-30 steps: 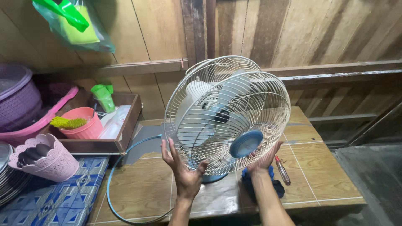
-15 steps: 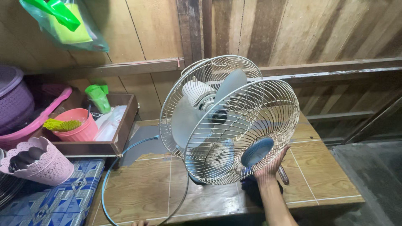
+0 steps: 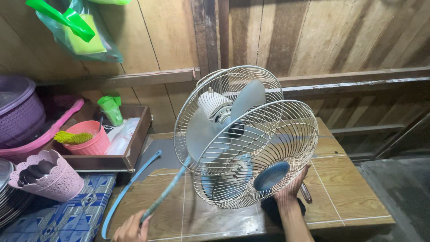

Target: The person reassembles a table fan by attaching the fan blades to the motor shaft, securing them with a nut, and then fitting the front and rear wire cages. They use a screwdriver to tighten the cage and wipe the blades with a blue cloth.

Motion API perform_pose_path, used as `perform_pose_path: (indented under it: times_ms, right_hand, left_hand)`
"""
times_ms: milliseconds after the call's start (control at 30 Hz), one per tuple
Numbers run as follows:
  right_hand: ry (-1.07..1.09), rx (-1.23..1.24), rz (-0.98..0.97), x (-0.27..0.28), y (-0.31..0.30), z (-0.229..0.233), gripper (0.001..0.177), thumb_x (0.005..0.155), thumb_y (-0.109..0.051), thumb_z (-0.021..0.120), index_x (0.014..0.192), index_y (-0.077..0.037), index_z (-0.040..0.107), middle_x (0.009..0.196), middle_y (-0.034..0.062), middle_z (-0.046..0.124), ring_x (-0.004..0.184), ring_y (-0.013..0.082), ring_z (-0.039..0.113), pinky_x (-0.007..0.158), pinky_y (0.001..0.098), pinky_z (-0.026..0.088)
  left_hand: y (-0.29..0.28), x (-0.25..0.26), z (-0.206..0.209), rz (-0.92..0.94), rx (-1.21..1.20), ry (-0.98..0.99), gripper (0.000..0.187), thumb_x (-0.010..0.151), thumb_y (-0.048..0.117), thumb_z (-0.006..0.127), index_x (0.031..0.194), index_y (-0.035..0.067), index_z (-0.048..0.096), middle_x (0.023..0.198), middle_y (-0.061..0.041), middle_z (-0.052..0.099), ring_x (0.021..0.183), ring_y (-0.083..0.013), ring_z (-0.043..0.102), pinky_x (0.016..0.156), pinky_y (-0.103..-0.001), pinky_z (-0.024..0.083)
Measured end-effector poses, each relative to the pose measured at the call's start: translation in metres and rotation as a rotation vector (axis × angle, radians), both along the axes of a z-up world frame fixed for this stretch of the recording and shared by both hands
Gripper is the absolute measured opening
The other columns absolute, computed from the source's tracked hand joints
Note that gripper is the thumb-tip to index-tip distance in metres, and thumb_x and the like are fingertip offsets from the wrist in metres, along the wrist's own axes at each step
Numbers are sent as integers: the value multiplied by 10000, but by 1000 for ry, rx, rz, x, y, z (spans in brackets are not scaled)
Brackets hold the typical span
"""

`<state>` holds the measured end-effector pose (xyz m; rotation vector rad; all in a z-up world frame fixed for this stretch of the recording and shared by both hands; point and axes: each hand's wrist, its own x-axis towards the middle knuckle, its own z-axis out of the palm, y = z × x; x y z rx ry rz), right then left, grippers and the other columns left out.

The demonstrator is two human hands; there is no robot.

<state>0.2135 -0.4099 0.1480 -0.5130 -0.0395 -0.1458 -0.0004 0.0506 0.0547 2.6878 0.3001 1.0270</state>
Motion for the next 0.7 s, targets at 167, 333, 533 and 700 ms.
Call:
perform_pose_path:
  times_ms: [167,333,533,700]
  right_hand:
    - [68,-21,-70,2,-3,-2,971,842,-798,488,1573,-175,349,1521,129,453,1352,338,487,1083,552,461]
    - [37,8,-29,1,-6,-7,989,834,-800,491,1574,-161,338,1541,143,441,1361,353,485,1076,553,463]
    - [9,17,-31,4,-10,-15,983,852,-787,507,1582,-150,341,1532,141,452,1344,347,485,1078,540,446]
    - [14,55,-12,7,-10,-17,978,850,-778,519,1577,-145,350,1508,139,469,1331,342,493,1074,542,451]
  left_hand:
    - [-38,18,146,257,-119,-39,264,937,352,725,1145,190,734,864,-177,721,797,-392,719,673,-507,543]
    - [-61,45,270,233,-154,-129,277,1098,353,640,1141,86,700,808,-219,676,783,-454,678,680,-549,504]
    - [-84,72,365,78,-46,-215,295,1129,329,615,1129,39,668,823,-214,678,780,-444,680,658,-548,493]
    - [-109,91,414,-7,4,-224,299,1122,337,625,1137,42,668,800,-234,666,793,-463,673,635,-554,481]
